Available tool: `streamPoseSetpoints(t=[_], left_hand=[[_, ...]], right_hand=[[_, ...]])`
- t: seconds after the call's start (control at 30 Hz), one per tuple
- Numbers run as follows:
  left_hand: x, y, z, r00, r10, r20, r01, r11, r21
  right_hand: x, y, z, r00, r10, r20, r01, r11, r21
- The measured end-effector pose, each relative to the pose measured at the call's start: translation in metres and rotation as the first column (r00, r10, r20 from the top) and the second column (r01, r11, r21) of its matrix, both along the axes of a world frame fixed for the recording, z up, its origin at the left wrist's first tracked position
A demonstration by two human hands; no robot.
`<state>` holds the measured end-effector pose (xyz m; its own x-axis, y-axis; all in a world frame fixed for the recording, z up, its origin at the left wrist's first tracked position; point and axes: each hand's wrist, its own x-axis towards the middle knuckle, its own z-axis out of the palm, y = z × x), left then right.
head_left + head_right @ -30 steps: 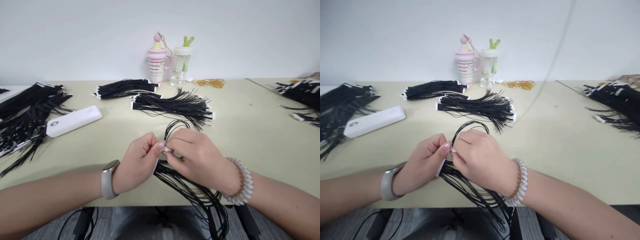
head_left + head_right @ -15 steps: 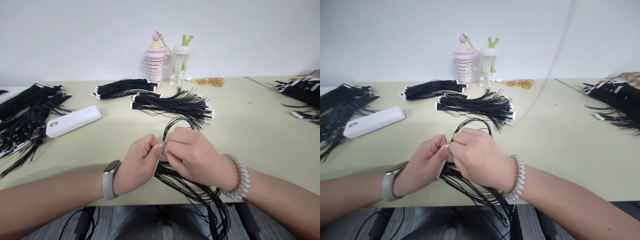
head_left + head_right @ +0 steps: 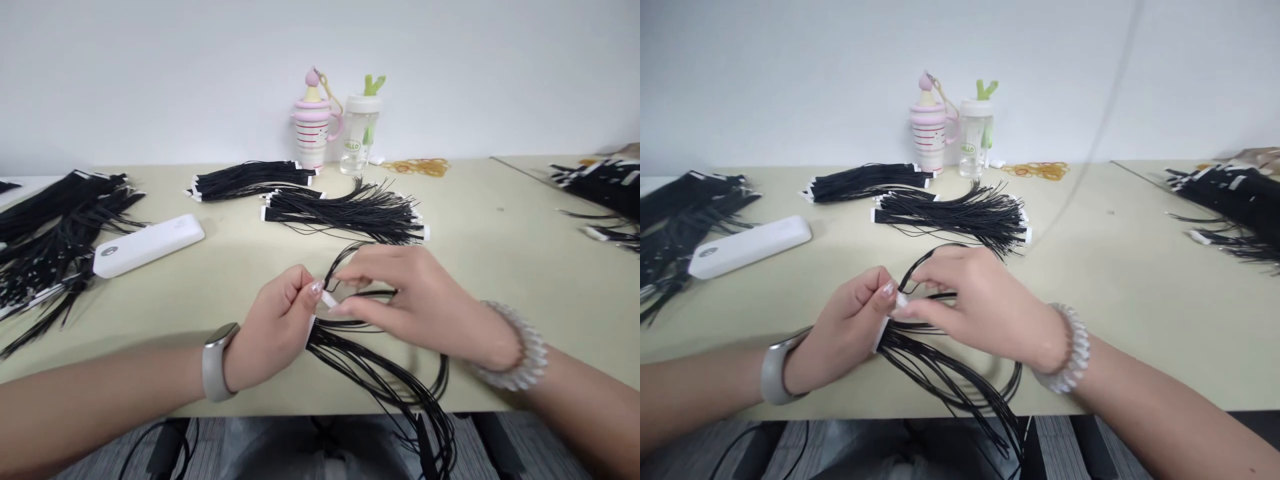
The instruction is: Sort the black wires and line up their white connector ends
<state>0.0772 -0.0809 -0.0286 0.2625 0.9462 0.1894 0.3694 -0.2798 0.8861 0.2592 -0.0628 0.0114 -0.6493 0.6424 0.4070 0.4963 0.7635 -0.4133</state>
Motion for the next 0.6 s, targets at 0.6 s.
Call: streamPoseSetpoints(t=[0.6], left_hand=[[0.002,0.001,0.005,0.979,-0.193,0.067,0.197,0.978,-0.064]], right_hand=[[0.004,-0.006,-0.002,0.955,0.027,0.296,-0.104,0.963,0.247]])
